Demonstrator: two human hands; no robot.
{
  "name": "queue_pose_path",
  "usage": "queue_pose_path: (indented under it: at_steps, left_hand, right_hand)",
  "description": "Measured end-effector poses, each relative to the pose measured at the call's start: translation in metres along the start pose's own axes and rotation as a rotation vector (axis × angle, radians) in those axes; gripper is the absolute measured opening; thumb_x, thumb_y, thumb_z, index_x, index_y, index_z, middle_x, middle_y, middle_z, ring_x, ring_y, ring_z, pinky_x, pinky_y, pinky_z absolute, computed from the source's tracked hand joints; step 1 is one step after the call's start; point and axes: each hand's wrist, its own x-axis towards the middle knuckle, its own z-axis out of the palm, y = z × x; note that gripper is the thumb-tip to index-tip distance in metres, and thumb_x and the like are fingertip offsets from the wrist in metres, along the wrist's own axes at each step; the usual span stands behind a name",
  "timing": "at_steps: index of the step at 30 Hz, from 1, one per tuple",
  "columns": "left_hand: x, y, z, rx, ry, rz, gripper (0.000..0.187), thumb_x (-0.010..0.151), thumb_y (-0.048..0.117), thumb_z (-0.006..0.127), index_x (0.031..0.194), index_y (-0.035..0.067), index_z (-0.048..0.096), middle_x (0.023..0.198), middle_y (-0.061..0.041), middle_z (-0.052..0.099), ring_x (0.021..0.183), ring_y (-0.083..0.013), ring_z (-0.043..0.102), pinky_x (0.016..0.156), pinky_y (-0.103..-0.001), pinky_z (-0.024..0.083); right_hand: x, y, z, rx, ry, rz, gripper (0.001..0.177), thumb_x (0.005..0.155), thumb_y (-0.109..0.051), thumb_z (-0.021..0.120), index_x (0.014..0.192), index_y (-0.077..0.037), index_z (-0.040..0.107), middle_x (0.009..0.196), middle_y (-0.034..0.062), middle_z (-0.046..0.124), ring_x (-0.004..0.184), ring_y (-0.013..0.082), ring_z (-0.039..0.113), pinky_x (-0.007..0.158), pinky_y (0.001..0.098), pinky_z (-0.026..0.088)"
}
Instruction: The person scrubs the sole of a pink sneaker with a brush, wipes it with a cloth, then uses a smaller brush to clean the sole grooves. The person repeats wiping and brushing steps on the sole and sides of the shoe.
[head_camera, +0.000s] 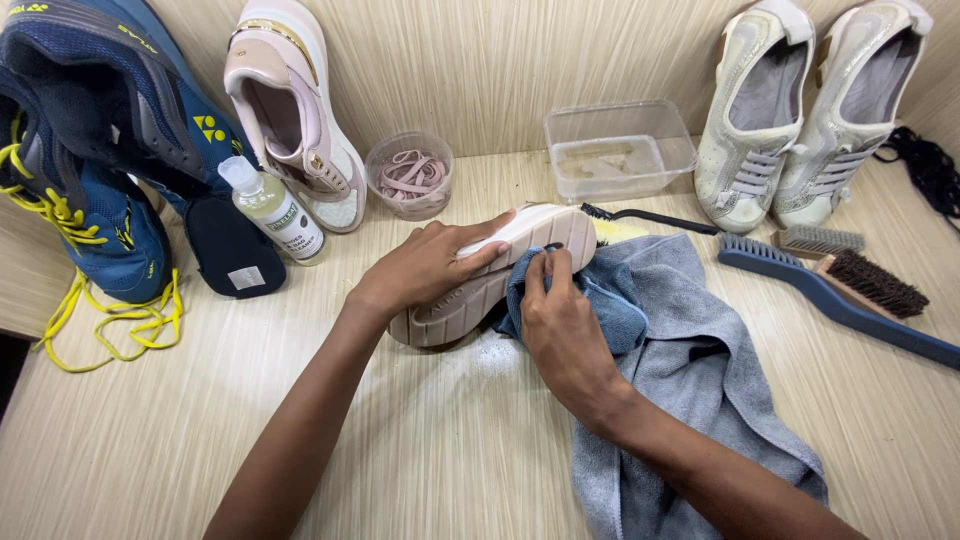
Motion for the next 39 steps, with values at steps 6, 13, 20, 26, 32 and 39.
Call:
queue_pose_path:
  at_steps: [6,13,20,26,32,39]
  left_hand:
    - [0.000,-0.002,0.000,-0.022,0.010,0.020,0.056,0.100,0.053,0.044,0.151,0.033,0.055,0.130,-0.022,0.071,0.108,-0.0529,0.070,0.094,-0.061,0.053]
    - [-0.002,0.018,0.008,-0.025,0.020,-0.020,0.058,0.100,0.054,0.052,0.150,0.024,0.059,0.124,-0.027,0.072,0.086,-0.0436,0.078,0.082,-0.051,0.060]
    - [-0.001,0.017,0.023,0.087,0.024,-0.210,0.094,0.088,0.074,0.043,0.166,0.023,0.027,0.127,-0.025,0.062,0.118,-0.0460,0.059,0.092,-0.054,0.048]
    - [-0.001,0.013,0.012,-0.033,0.105,-0.163,0.093,0.086,0.067,0.056,0.156,0.008,0.043,0.132,-0.034,0.060,0.124,-0.0479,0.059,0.097,-0.057,0.049]
    - [0.000,0.013,0.028,-0.003,0.194,-0.017,0.094,0.084,0.061,0.070,0.144,-0.010,0.055,0.112,-0.040,0.068,0.105,-0.0522,0.072,0.084,-0.063,0.059]
    - [-0.004,0.017,0.030,0.040,0.161,0.000,0.093,0.085,0.062,0.069,0.140,-0.011,0.057,0.110,-0.038,0.070,0.103,-0.0516,0.073,0.085,-0.062,0.059]
  right_hand:
    - [0.001,0.036,-0.037,0.579,0.124,0.023,0.028,0.097,-0.008,0.059,0.120,-0.001,0.073,0.099,0.0066,0.054,0.073,0.0341,0.078,0.054,0.0367,0.068]
    - [-0.008,0.057,0.001,0.132,0.340,-0.020,0.046,0.094,0.003,0.062,0.141,0.007,0.062,0.108,0.0127,0.045,0.083,0.0417,0.074,0.064,0.0503,0.067]
    - [-0.064,0.052,0.016,-0.089,-0.124,-0.005,0.045,0.098,-0.008,0.054,0.141,0.006,0.052,0.111,0.0140,0.049,0.066,0.0245,0.072,0.047,0.0347,0.063]
    - [-0.048,0.061,0.001,0.497,0.219,-0.038,0.016,0.091,-0.012,0.063,0.102,-0.006,0.074,0.099,0.0055,0.057,0.064,0.0272,0.065,0.052,0.0398,0.056]
    - [-0.027,0.090,0.033,0.538,0.465,0.048,0.027,0.099,0.001,0.060,0.124,0.010,0.067,0.116,0.0165,0.046,0.112,0.0469,0.062,0.100,0.0580,0.053]
    - [-0.042,0.068,0.017,0.422,0.226,0.001,0.024,0.104,0.005,0.047,0.122,0.016,0.058,0.127,0.0244,0.042,0.119,0.0542,0.060,0.106,0.0604,0.051]
